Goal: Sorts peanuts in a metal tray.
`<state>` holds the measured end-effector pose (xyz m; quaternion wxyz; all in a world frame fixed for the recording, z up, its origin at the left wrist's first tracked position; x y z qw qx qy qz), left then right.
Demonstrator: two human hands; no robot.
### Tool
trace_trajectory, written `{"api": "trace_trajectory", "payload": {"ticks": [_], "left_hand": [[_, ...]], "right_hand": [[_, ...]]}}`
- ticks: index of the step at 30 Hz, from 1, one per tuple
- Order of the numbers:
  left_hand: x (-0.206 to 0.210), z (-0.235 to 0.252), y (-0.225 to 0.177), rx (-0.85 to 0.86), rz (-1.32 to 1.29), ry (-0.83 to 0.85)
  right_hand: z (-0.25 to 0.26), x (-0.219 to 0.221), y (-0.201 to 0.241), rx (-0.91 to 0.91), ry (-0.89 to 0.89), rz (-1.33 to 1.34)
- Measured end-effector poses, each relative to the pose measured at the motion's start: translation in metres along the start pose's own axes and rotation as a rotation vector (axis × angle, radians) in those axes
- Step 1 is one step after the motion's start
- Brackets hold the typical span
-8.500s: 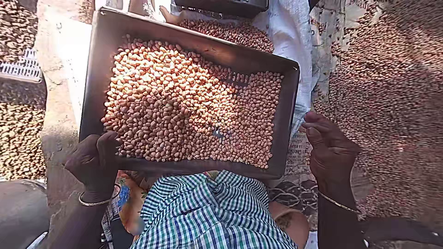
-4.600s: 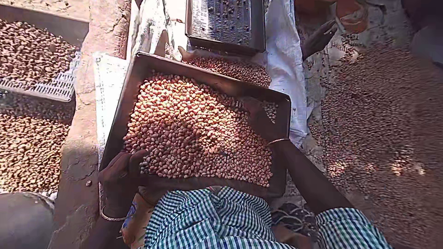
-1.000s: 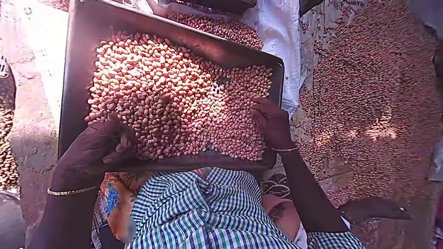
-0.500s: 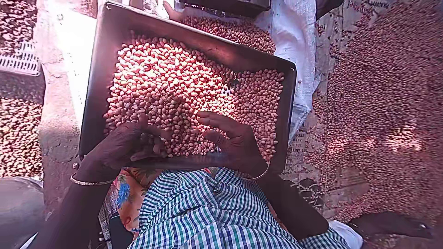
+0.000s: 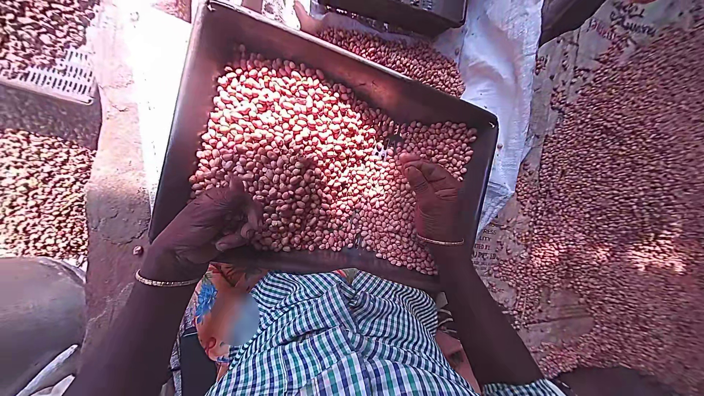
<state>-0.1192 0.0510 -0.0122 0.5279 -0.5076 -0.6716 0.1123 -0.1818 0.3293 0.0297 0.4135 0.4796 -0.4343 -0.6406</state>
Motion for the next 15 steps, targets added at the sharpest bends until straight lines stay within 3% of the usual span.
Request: {"api": "trace_trajectory", "payload": {"ticks": [2,4,5,8,11,13,15], "left_hand": [[0.006,0.002,0.011,-0.108,0.079,0.019],[0.011,0.002,0.024,-0.234,0.162,0.052],[0.012,0.002,0.026,-0.259,0.169,0.056],[0.009,0.0,0.019,-0.24,0.104,0.001],[0.008,0.002,0.014,-0.182,0.066,-0.002],[0.009,0.001,0.012,-0.149,0.039,0.009],[0.009,0.001,0.009,-0.121,0.044,0.009]], "right_hand": [[-0.02,0.035,0.029,0.059,0.116,0.191],[-0.034,0.064,0.045,0.023,0.262,0.147],[-0.032,0.063,0.041,0.003,0.24,0.065],[-0.016,0.044,0.006,-0.039,0.115,-0.28],[-0.029,0.057,0.0,-0.161,0.225,-0.504],[-0.036,0.065,-0.001,-0.194,0.285,-0.53],[-0.026,0.051,-0.005,-0.144,0.156,-0.304]]}}
Point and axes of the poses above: each hand's wrist, its own z-axis towards the middle knuckle, its own x-axis out of the palm, y = z × x, the point moved 10 cm from there along z, towards the middle knuckle, and after that the axes turned 11 degrees about -y, right-handed, at the moved point
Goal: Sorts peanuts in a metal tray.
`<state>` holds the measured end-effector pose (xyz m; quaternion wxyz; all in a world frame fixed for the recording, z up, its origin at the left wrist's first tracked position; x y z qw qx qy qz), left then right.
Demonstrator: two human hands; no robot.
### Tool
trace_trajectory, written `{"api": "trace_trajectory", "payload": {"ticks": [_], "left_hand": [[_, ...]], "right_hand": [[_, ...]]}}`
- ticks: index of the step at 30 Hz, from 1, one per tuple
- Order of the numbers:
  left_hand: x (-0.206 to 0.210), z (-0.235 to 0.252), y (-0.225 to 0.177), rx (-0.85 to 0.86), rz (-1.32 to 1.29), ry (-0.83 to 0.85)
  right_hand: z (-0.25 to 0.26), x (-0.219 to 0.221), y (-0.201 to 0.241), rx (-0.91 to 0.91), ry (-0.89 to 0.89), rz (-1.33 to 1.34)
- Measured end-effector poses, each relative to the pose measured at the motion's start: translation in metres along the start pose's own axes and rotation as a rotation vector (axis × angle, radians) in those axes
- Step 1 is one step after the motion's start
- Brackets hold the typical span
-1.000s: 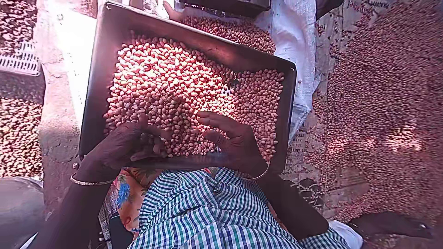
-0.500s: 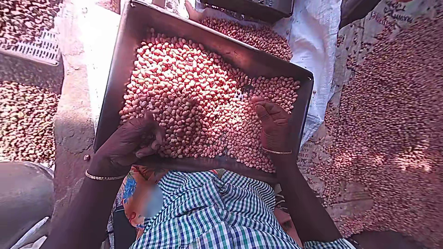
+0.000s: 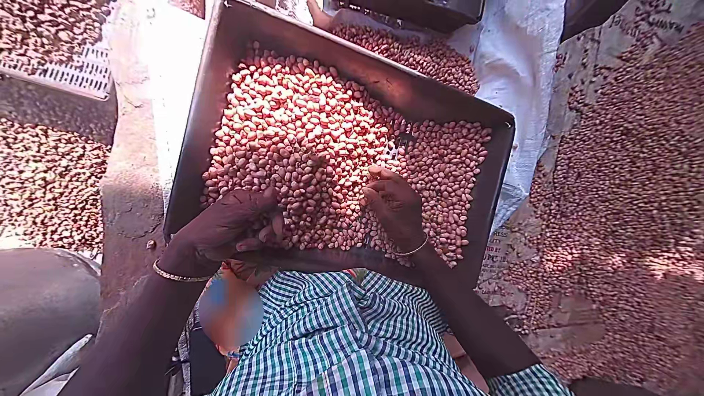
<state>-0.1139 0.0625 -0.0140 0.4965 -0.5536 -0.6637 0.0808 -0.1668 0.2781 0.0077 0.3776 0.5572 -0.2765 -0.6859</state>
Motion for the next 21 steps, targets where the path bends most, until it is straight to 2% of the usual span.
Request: {"api": "trace_trajectory", "payload": {"ticks": [3,5,6,9,11,13,16,18,21], "left_hand": [[-0.004,-0.001,-0.002,0.027,-0.014,-0.004],[-0.003,0.001,-0.003,0.028,-0.008,-0.016],[-0.002,0.002,-0.004,0.031,-0.007,-0.018],[-0.003,-0.001,-0.004,0.048,-0.011,-0.021],[-0.002,-0.002,-0.006,0.059,-0.015,-0.007],[0.0,-0.001,-0.006,0.057,-0.018,0.009],[-0.002,-0.002,-0.006,0.062,-0.029,0.024],[-0.001,-0.001,-0.005,0.038,-0.026,0.031],[0.001,0.001,0.004,-0.052,-0.016,-0.01]], "right_hand": [[0.008,-0.016,-0.031,0.371,-0.121,0.669],[0.01,-0.011,-0.038,0.485,-0.062,0.699],[0.013,-0.009,-0.035,0.473,-0.029,0.586],[0.018,0.0,-0.001,0.277,0.168,-0.007],[0.021,0.009,0.005,0.164,0.211,-0.169],[0.023,0.002,-0.005,0.193,0.124,-0.03],[0.033,-0.02,-0.014,0.293,-0.097,0.476],[0.032,-0.02,0.03,0.139,-0.088,0.57],[0.008,0.018,0.12,-0.232,0.086,0.392]]}}
Point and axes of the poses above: each hand's wrist, its own z-axis towards the middle knuckle, its own x-axis out of the palm, y = z × x, the point moved 10 cm from there along z, towards the middle knuckle, and after that the axes turned 11 degrees about -y, right-handed, at the moved point
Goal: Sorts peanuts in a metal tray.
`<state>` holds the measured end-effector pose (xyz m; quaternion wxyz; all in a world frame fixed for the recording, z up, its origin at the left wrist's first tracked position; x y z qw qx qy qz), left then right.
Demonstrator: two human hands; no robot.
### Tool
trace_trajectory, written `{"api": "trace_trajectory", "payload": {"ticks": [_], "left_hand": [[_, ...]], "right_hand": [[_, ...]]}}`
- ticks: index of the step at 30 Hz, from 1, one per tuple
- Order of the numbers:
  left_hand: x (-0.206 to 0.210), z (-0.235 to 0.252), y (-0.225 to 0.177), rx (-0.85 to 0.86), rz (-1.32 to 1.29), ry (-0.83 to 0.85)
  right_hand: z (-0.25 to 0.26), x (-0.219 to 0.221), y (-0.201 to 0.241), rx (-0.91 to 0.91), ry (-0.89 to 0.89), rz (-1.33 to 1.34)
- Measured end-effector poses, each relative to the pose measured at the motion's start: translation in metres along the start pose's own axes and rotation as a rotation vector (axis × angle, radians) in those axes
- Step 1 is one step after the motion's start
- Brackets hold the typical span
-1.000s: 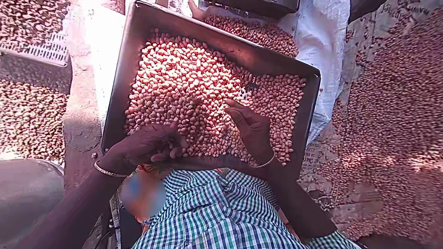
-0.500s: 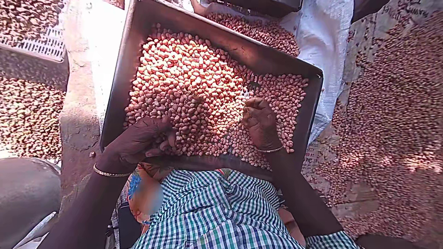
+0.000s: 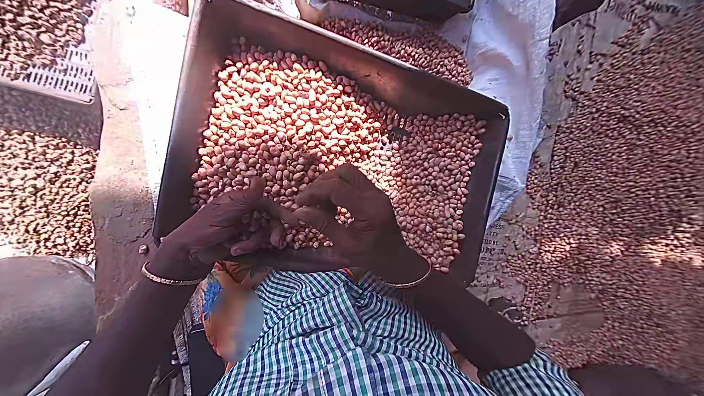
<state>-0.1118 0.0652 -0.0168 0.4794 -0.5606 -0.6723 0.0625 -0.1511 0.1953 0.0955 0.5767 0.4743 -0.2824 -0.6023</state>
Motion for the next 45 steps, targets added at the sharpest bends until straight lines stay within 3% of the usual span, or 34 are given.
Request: {"api": "trace_trajectory", "payload": {"ticks": [2,6,10,13,15,18,20,23,26,28,33,35,38,41,42,44,45], "left_hand": [[0.001,0.0,0.002,-0.027,0.032,-0.011],[-0.002,-0.003,-0.003,0.06,0.048,0.012],[-0.004,0.0,-0.008,0.128,0.077,0.042],[-0.007,-0.002,-0.009,0.13,0.068,0.023],[-0.008,-0.003,-0.009,0.123,0.053,0.02],[-0.006,-0.002,-0.01,0.13,0.048,0.044],[-0.006,-0.003,-0.01,0.137,0.06,0.04],[-0.006,-0.003,-0.009,0.133,0.085,0.055],[-0.008,-0.004,-0.011,0.156,0.114,0.016],[-0.011,-0.005,-0.013,0.173,0.111,-0.028],[-0.009,-0.004,-0.014,0.199,0.115,0.003],[-0.008,-0.004,-0.014,0.199,0.104,0.019],[-0.005,-0.006,-0.016,0.21,0.098,0.023],[-0.005,-0.007,-0.018,0.228,0.068,0.027],[-0.006,-0.007,-0.017,0.228,0.065,0.026],[-0.005,-0.005,-0.017,0.22,0.085,0.029],[-0.005,-0.004,-0.017,0.221,0.096,0.02]], "right_hand": [[-0.001,0.018,0.009,-0.139,0.047,-0.089],[0.021,-0.053,-0.049,-0.07,-0.087,-0.096],[0.016,-0.031,-0.083,-0.098,0.26,0.06],[-0.005,-0.003,-0.09,-0.214,0.521,-0.018],[-0.036,-0.011,-0.095,-0.249,0.696,-0.211],[-0.083,-0.063,-0.09,-0.219,0.866,-0.443],[-0.084,-0.103,-0.08,-0.136,0.798,-0.492],[-0.051,-0.131,-0.078,0.124,0.365,-0.406],[-0.035,-0.13,-0.13,0.598,-0.07,-0.075],[-0.024,-0.134,-0.145,0.647,-0.219,-0.1],[-0.036,-0.078,-0.095,0.126,0.195,-0.624],[-0.05,-0.06,-0.098,0.046,0.29,-0.771],[-0.045,-0.063,-0.097,0.114,0.219,-0.7],[-0.033,-0.102,-0.119,0.439,-0.044,0.042],[-0.032,-0.107,-0.126,0.492,-0.071,0.173],[-0.032,-0.11,-0.13,0.523,-0.052,0.115],[-0.031,-0.105,-0.127,0.515,-0.015,-0.056]]}}
Point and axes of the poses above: each hand's wrist, its own z-axis towards the middle knuckle, its own x-axis out of the palm, y = z × x, the point moved 10 cm from there along z, towards the middle knuckle, and after that the axes turned 11 degrees about -y, right-handed, at the moved point
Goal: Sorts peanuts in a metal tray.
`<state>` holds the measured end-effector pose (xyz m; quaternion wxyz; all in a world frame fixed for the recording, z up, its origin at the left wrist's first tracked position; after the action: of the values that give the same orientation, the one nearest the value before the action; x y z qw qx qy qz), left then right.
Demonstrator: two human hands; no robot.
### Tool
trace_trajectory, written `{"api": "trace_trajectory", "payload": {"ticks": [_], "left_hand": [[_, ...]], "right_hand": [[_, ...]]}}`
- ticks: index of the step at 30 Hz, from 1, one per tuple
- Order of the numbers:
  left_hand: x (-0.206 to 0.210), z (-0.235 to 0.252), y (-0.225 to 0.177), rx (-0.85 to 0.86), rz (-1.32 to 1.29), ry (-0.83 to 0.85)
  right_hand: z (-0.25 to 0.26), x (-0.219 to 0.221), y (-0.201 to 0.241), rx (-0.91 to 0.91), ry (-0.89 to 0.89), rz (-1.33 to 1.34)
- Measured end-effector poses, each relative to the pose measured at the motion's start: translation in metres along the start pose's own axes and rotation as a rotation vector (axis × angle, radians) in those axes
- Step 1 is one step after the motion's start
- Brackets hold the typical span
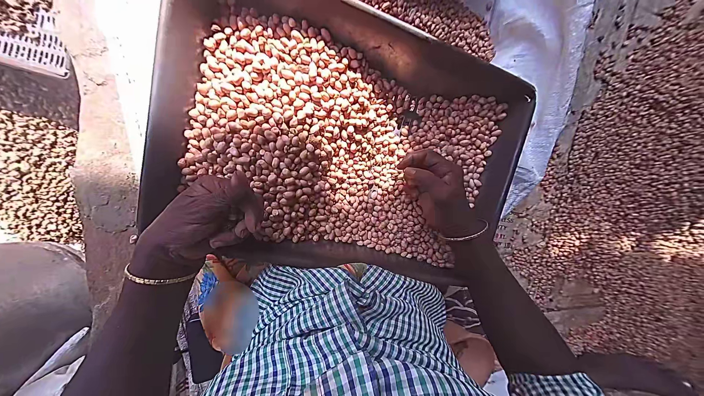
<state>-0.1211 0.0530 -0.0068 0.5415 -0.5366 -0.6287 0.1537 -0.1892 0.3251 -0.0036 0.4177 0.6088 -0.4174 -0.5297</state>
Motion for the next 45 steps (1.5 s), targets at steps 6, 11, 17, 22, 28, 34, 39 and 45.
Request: {"api": "trace_trajectory", "payload": {"ticks": [6,11,17,22,28,34,39,45], "left_hand": [[-0.001,-0.002,-0.001,0.016,0.007,-0.012],[-0.001,-0.002,-0.002,0.02,0.0,0.002],[-0.001,-0.001,-0.002,0.025,0.006,0.014],[-0.002,-0.001,-0.002,0.032,0.002,-0.009],[-0.001,-0.002,-0.003,0.026,-0.016,-0.004],[-0.002,-0.001,-0.004,0.04,-0.003,-0.018],[0.0,-0.001,-0.004,0.037,-0.026,-0.016],[0.0,0.0,-0.004,0.029,-0.01,-0.028]], "right_hand": [[-0.014,0.05,0.018,-0.35,0.079,-0.791],[0.004,-0.01,0.005,-0.095,0.036,0.329],[0.002,-0.011,0.006,-0.08,-0.011,-0.349],[-0.004,0.006,0.015,-0.318,0.021,-0.72],[0.002,-0.026,0.002,-0.046,-0.113,-0.217],[-0.01,0.013,0.009,-0.302,0.062,-0.854],[0.004,-0.016,0.005,-0.05,-0.053,-0.152],[0.005,0.016,-0.006,0.137,0.052,0.154]]}}
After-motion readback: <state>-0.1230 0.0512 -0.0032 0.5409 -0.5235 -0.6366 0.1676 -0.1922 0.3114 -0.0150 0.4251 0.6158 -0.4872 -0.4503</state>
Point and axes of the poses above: each hand's wrist, its own z-axis towards the middle knuckle, its own x-axis out of the palm, y = z × x, the point moved 10 cm from there along z, towards the middle knuckle, and after that the axes turned 11 degrees about -y, right-handed, at the moved point
